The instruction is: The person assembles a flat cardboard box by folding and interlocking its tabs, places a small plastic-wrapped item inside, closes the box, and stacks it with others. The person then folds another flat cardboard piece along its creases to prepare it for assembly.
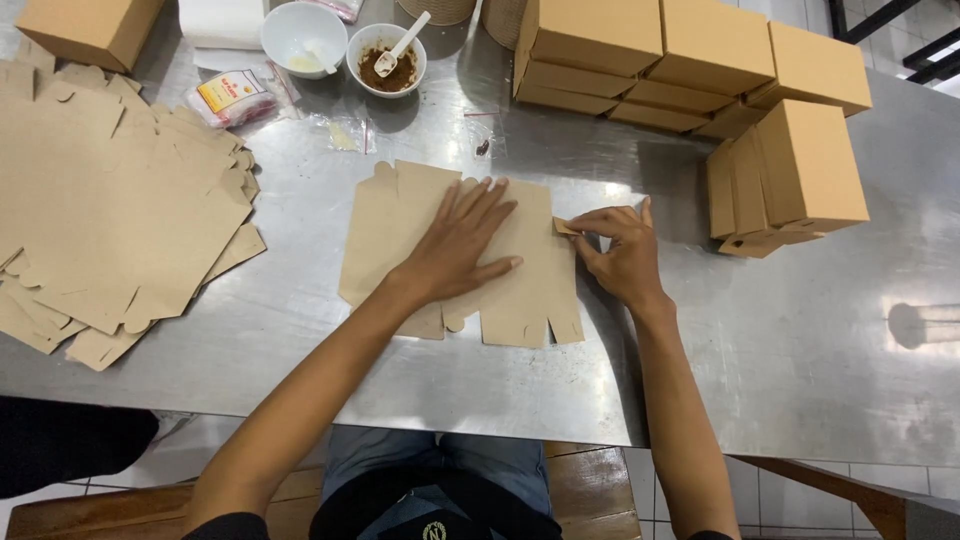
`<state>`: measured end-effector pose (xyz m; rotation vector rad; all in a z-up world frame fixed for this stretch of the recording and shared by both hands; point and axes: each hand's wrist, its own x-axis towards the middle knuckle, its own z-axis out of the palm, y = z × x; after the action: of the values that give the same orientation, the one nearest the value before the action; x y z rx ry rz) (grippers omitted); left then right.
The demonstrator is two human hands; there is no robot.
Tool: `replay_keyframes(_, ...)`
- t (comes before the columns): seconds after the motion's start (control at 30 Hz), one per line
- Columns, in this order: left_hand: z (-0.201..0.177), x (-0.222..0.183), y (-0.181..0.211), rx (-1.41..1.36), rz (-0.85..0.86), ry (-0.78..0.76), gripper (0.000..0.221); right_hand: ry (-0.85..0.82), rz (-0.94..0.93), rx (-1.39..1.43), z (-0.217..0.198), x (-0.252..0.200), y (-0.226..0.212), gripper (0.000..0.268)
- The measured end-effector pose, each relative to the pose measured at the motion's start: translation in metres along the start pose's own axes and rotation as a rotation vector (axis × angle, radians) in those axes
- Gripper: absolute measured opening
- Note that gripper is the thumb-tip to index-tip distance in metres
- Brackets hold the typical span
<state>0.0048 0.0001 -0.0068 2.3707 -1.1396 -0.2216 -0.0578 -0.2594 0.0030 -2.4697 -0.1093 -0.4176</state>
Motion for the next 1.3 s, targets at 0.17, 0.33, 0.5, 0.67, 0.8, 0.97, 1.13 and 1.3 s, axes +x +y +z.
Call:
replay_keyframes(0.17, 0.003, 0.0, 0.0, -0.011, -0.061, 0.069, 0.073, -0.03, -0.035, -0.007, 0.005, -0.001, -0.003, 0.024)
replay_keyframes(0.33, 0.012, 0.0, 0.001, -0.012, -0.058, 0.095, 0.075, -0.086, -0.099, -0.026, 0.008, -0.002, -0.006, 0.023)
replay_keyframes(0.5, 0.008, 0.001, 0.004, -0.031, -0.061, 0.103, 0.078, -0.102, -0.123, -0.029, 0.003, 0.0, -0.011, 0.022)
replay_keyframes(0.67, 0.012, 0.0, 0.001, -0.033, -0.063, 0.096, 0.081, -0.111, -0.118, -0.041, 0.005, -0.002, -0.005, 0.022)
replay_keyframes(0.8, 0.015, 0.001, -0.003, -0.05, -0.061, 0.103, 0.082, -0.107, -0.125, -0.056, 0.006, -0.001, -0.004, 0.02)
replay_keyframes(0.97, 0.013, 0.001, -0.001, -0.059, -0.054, 0.112, 0.082, -0.11, -0.118, -0.057, 0.006, -0.001, -0.004, 0.02)
replay_keyframes(1.13, 0.006, -0.001, 0.004, -0.055, -0.058, 0.106, 0.082, -0.096, -0.131, -0.062, 0.007, -0.001, -0.001, 0.019)
replay_keyframes(1.3, 0.006, -0.001, 0.004, -0.05, -0.073, 0.113, 0.084, -0.087, -0.146, -0.065, 0.008, -0.002, -0.001, 0.019)
